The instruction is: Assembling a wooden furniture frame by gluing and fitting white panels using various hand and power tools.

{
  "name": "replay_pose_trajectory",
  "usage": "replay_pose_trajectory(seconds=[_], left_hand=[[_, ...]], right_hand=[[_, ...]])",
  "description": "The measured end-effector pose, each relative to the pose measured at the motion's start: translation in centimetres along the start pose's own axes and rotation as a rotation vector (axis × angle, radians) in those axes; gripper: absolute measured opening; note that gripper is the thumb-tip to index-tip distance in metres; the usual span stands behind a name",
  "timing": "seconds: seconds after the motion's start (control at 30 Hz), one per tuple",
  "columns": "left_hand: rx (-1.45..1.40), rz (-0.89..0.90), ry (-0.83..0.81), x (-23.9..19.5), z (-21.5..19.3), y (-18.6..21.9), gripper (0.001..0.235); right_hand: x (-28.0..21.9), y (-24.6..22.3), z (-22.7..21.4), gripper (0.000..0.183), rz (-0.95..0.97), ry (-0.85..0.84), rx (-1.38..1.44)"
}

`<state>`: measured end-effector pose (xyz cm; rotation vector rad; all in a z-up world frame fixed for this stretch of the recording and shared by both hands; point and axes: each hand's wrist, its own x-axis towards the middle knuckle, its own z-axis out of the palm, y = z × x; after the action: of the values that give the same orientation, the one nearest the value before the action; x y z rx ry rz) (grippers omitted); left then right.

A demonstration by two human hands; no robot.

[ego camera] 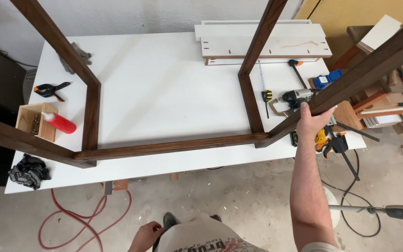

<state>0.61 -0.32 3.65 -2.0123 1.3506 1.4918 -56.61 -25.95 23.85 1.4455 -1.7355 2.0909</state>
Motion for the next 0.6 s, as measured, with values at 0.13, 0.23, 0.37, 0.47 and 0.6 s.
replay_pose_trajectory(seconds=[0.13, 0.23, 0.37, 0.47, 0.6], left_hand=[[-0.036, 0.139, 0.198, 1.0, -1.8, 0.6, 0.048], [-0.144, 0.161, 0.256, -0.6, -4.1, 3.2, 0.044], [-0.113, 0.275, 0.303, -1.0, -4.5, 4.7, 0.04], [-0.067, 0.302, 0.262, -1.8, -4.2, 5.3, 0.039], [0.015, 0.358, 0.183, -3.3, -5.4, 5.7, 0.039]], right_hand=[[0.1, -0.6, -0.2, 0.067, 0.011, -0.015, 0.021], [0.1, -1.5, -0.2, 0.061, -0.012, -0.029, 0.017], [0.0, -1.5, -0.2, 0.06, 0.015, -0.036, -0.004], [0.0, -0.7, -0.5, 0.067, 0.014, -0.054, 0.012], [-0.1, 4.2, -0.8, 0.088, 0.109, -0.037, -0.049]])
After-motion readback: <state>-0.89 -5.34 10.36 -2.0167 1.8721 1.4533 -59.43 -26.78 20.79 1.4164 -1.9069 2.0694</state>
